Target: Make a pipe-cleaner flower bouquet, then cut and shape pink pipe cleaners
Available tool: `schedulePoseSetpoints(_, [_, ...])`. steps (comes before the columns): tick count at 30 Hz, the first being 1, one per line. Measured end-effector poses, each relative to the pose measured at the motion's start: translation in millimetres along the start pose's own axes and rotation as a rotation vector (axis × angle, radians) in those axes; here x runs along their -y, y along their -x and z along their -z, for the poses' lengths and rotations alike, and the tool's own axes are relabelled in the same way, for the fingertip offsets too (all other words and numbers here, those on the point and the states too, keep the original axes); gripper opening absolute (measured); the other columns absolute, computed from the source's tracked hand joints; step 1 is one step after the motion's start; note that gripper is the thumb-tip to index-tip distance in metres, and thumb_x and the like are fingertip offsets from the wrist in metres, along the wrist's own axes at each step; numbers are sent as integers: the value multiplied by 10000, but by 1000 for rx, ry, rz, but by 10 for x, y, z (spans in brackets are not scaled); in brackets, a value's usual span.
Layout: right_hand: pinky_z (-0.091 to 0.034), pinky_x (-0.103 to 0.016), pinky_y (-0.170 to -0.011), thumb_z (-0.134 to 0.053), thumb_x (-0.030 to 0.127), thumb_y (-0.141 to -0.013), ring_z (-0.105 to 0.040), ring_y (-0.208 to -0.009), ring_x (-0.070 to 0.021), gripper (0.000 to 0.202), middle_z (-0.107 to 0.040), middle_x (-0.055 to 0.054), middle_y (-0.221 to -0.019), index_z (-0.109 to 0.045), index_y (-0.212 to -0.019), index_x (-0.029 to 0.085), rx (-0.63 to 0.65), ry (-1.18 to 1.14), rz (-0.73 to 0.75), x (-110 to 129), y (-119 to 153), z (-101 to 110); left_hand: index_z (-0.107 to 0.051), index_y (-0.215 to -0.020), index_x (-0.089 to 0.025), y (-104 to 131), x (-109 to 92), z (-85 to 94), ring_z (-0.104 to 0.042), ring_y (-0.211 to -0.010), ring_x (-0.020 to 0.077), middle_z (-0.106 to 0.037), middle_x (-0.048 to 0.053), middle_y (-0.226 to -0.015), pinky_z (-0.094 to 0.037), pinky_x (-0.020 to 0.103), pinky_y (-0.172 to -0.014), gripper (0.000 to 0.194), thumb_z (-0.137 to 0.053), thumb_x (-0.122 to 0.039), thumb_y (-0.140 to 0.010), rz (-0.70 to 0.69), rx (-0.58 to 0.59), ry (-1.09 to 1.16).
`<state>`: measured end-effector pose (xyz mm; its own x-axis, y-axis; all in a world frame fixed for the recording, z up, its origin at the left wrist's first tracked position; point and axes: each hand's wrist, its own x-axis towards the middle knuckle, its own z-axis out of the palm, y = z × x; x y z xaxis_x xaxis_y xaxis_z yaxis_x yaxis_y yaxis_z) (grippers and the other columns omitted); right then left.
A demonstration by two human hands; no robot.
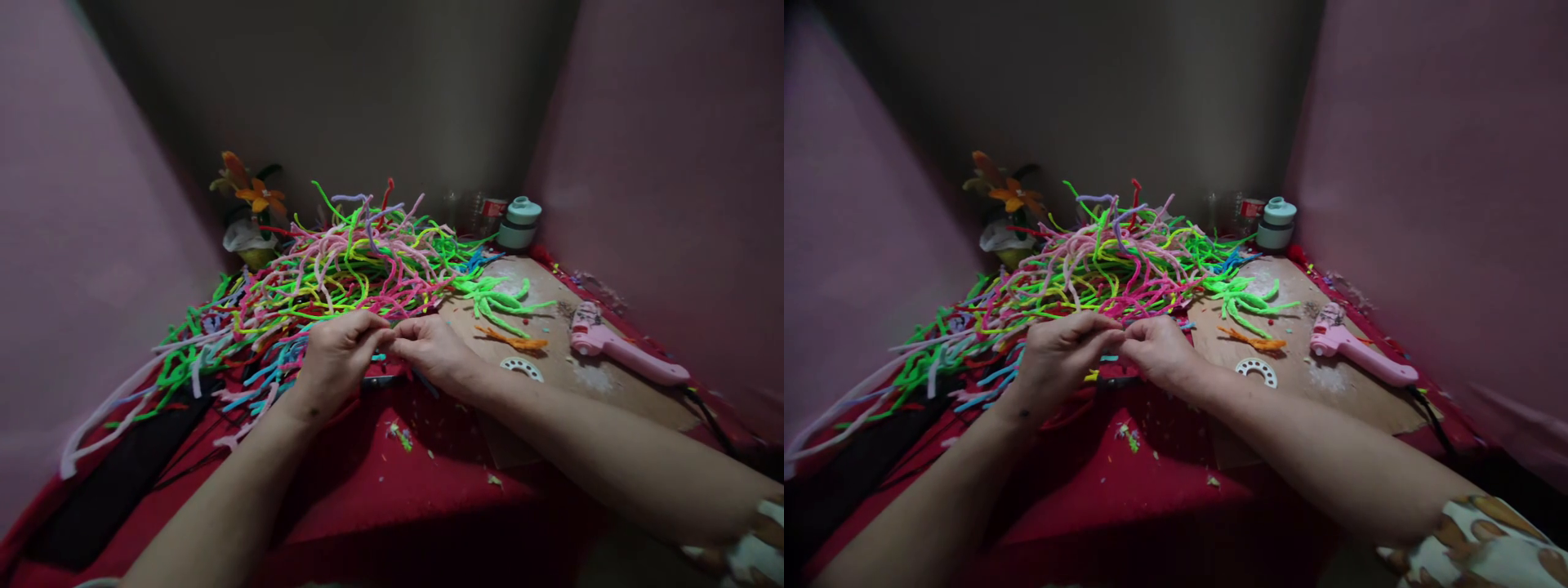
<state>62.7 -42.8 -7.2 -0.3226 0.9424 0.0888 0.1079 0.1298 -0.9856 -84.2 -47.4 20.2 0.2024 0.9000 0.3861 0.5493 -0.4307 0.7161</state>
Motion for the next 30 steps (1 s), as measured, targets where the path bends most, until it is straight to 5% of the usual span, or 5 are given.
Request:
schedulePoseSetpoints(4, [-241,-223,-460,-581,329,-700,-320,-468,-65,254,-420,50,-479,-515,-531,152,-47,-37,44,2,21,-14,-636,-712,-145,-40,-62,55,-394,-407,80,-502,-34,-472,-290,202,-398,203,-599,-345,-716,318,149,232])
schedulePoseSetpoints(12, [-266,-219,-444,-603,266,-669,-353,-420,-57,218,-430,63,-444,-501,-508,160,-31,-148,-21,0,13,-36,-613,-715,-171,13,19,-48,-518,-621,109,-585,-10,-648,-385,221,-618,112,-540,-239,-766,-92,-43,-190])
schedulePoseSetpoints(21, [-285,-214,-408,-659,277,-646,-374,-381,-54,200,-481,50,-441,-553,-541,143,45,-444,-92,-50,-44,-5,-577,-755,-155,-100,-16,47,-362,-425,56,-496,-41,-560,-283,180,-410,266,-528,-416,-778,334,52,274])
schedulePoseSetpoints(26, [-290,-212,-408,-679,285,-641,-392,-391,-61,203,-491,46,-452,-556,-566,142,8,-551,-96,-100,-81,26,-617,-740,-137,-91,-16,79,-389,-449,56,-530,-34,-576,-300,175,-421,253,-654,-373,-657,403,298,263])
schedulePoseSetpoints(30, [-293,-217,-419,-651,262,-647,-381,-400,-63,188,-467,46,-442,-545,-544,146,28,-558,-83,-74,-79,44,-568,-599,-133,-91,20,89,-332,-413,49,-431,-51,-463,-243,173,-394,253,-639,-366,-667,360,302,169])
